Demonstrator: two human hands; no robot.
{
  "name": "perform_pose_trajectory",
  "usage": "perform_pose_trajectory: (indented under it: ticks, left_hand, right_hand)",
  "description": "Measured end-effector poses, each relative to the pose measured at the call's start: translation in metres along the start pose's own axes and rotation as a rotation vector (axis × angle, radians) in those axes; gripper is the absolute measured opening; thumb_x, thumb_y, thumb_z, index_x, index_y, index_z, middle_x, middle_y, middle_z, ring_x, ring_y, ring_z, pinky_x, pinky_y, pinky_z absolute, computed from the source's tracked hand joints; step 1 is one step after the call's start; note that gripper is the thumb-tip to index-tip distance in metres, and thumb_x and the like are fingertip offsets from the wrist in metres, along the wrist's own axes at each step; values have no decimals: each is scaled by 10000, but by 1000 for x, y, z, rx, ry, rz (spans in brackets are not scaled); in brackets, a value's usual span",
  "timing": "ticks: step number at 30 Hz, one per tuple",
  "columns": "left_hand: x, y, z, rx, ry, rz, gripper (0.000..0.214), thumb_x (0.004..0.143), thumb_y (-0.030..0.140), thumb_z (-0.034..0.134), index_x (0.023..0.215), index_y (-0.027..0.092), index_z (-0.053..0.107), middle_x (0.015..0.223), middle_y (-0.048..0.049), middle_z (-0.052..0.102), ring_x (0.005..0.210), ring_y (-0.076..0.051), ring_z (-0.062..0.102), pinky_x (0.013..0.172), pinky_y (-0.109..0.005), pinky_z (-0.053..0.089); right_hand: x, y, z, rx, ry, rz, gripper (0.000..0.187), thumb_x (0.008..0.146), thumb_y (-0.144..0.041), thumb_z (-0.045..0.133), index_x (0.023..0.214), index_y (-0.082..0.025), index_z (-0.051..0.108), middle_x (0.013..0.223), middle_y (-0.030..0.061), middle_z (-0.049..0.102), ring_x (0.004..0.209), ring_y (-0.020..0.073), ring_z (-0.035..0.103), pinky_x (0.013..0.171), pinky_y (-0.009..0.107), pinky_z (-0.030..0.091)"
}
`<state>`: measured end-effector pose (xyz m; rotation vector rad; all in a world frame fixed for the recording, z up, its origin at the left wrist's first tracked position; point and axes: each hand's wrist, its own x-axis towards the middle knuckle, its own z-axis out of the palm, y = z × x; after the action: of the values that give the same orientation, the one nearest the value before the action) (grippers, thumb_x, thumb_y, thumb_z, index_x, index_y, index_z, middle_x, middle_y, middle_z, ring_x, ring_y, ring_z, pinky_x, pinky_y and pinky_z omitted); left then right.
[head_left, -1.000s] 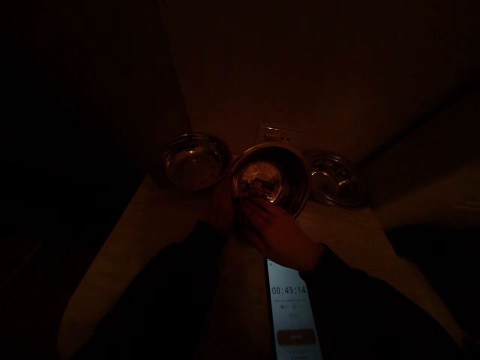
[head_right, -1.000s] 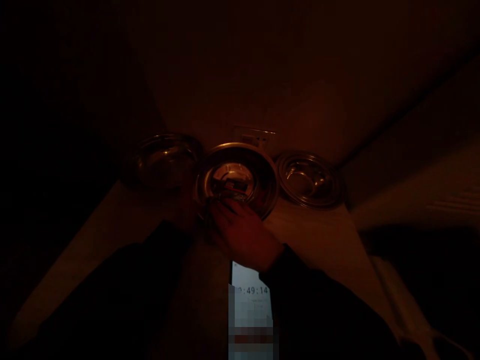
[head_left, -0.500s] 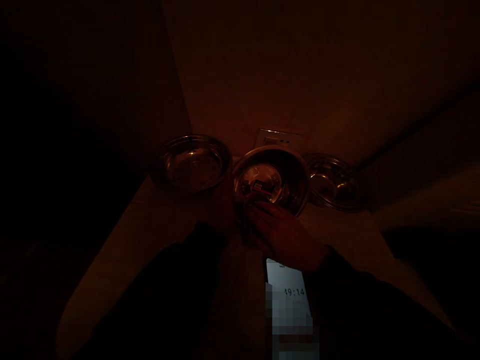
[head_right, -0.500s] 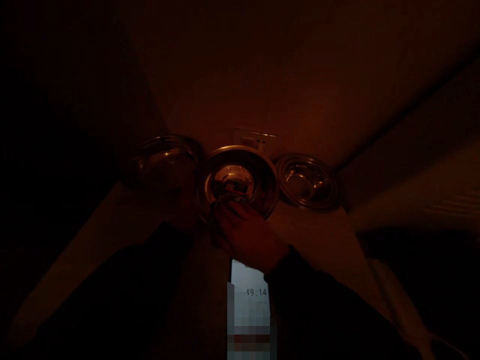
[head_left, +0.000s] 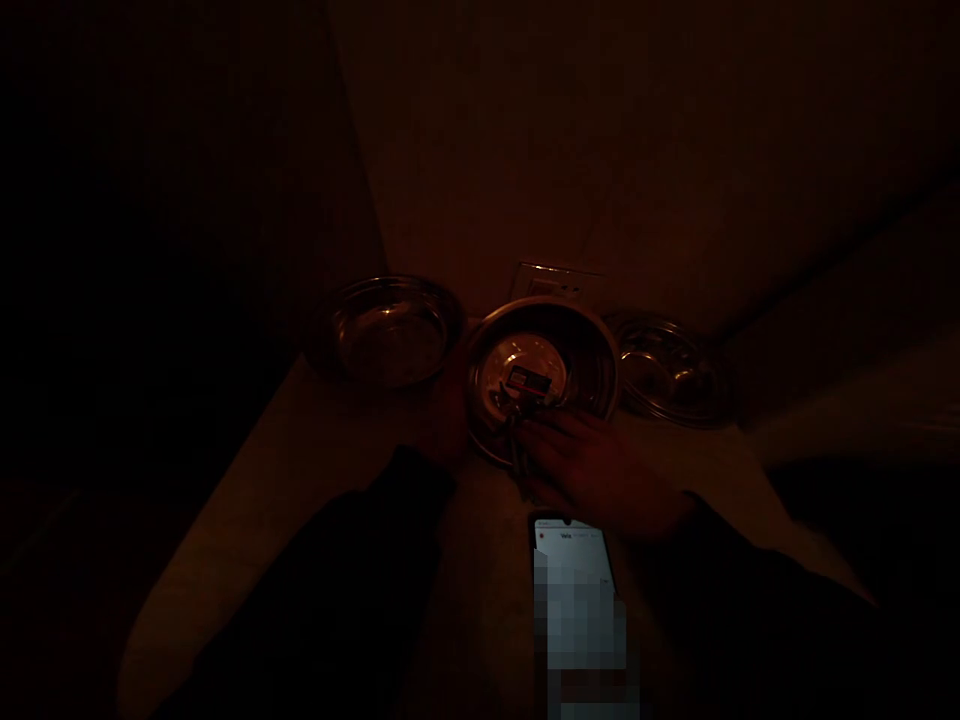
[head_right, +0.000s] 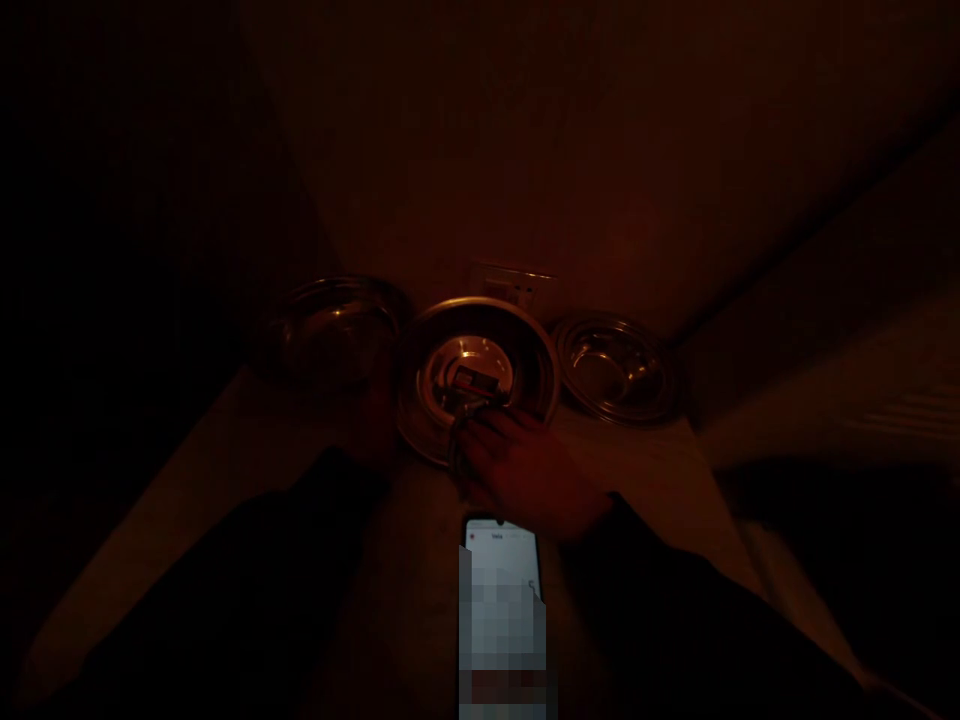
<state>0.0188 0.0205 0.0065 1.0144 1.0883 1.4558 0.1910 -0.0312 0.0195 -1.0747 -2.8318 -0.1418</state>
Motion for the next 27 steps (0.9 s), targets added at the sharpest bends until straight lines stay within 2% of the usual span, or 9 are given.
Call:
perform_pose_trajectory:
  ticks: [3, 7, 10, 14, 18, 20, 24, 27]
  left_hand:
    - [2, 8, 4, -22, -50, -37, 367, 948, 236, 259, 1009, 159, 612, 978, -42, 696, 1114, -182, 568, 1068, -383, 362]
    - [4, 8, 3, -39, -58, -87, 338, 945, 300, 308, 1062, 171, 598, 951, -29, 700, 1005, -170, 607, 999, -346, 424]
    - [7, 2, 1, -38, -11, -79, 362, 944, 363, 298, 1022, 193, 608, 958, -27, 697, 1015, -182, 605, 991, -343, 427]
    - [9, -3, 0, -49, 84, -7, 285, 923, 324, 372, 972, 196, 622, 985, -11, 689, 1065, -164, 582, 1037, -299, 376]
    - [6, -8, 1, -135, -16, -95, 401, 929, 420, 322, 956, 188, 648, 976, -17, 708, 1036, -187, 610, 1015, -344, 408]
    - [4, -11, 1, -132, -46, -119, 390, 916, 432, 355, 965, 187, 656, 1007, -16, 710, 1064, -195, 605, 1032, -353, 394]
    - [3, -12, -1, -91, 23, -109, 337, 918, 375, 371, 942, 203, 660, 1018, -15, 710, 1111, -196, 587, 1052, -347, 378]
    - [2, -7, 0, -106, 20, -150, 352, 928, 330, 329, 905, 209, 658, 973, -20, 718, 1123, -192, 586, 1035, -343, 402]
  right_hand:
    - [7, -6, 4, 11, 25, 7, 441, 880, -355, 572, 1227, -83, 555, 1203, 172, 625, 1114, 299, 549, 920, 476, 467]
    - [18, -16, 10, 58, 73, 54, 450, 910, -367, 522, 1249, -71, 522, 1219, 162, 616, 1147, 295, 527, 943, 454, 467]
    - [23, -20, 13, 109, 91, 91, 425, 929, -346, 487, 1260, -79, 507, 1218, 145, 618, 1166, 277, 518, 971, 433, 460]
    - [23, -18, 16, 139, 132, 84, 381, 944, -329, 459, 1218, -73, 527, 1188, 147, 634, 1154, 273, 529, 961, 431, 479]
    - [24, -15, 16, 153, 185, 79, 369, 943, -315, 460, 1220, -79, 523, 1167, 155, 642, 1126, 260, 555, 939, 406, 499]
    - [27, -16, 14, 162, 186, 92, 359, 944, -312, 456, 1208, -80, 529, 1147, 154, 646, 1113, 256, 563, 935, 395, 501]
    - [35, -23, 10, 196, 164, 123, 360, 947, -314, 449, 1212, -82, 524, 1133, 153, 643, 1087, 248, 571, 938, 390, 496]
    - [39, -28, 9, 193, 160, 152, 373, 941, -300, 463, 1230, -70, 512, 1118, 166, 646, 1075, 256, 578, 909, 396, 510]
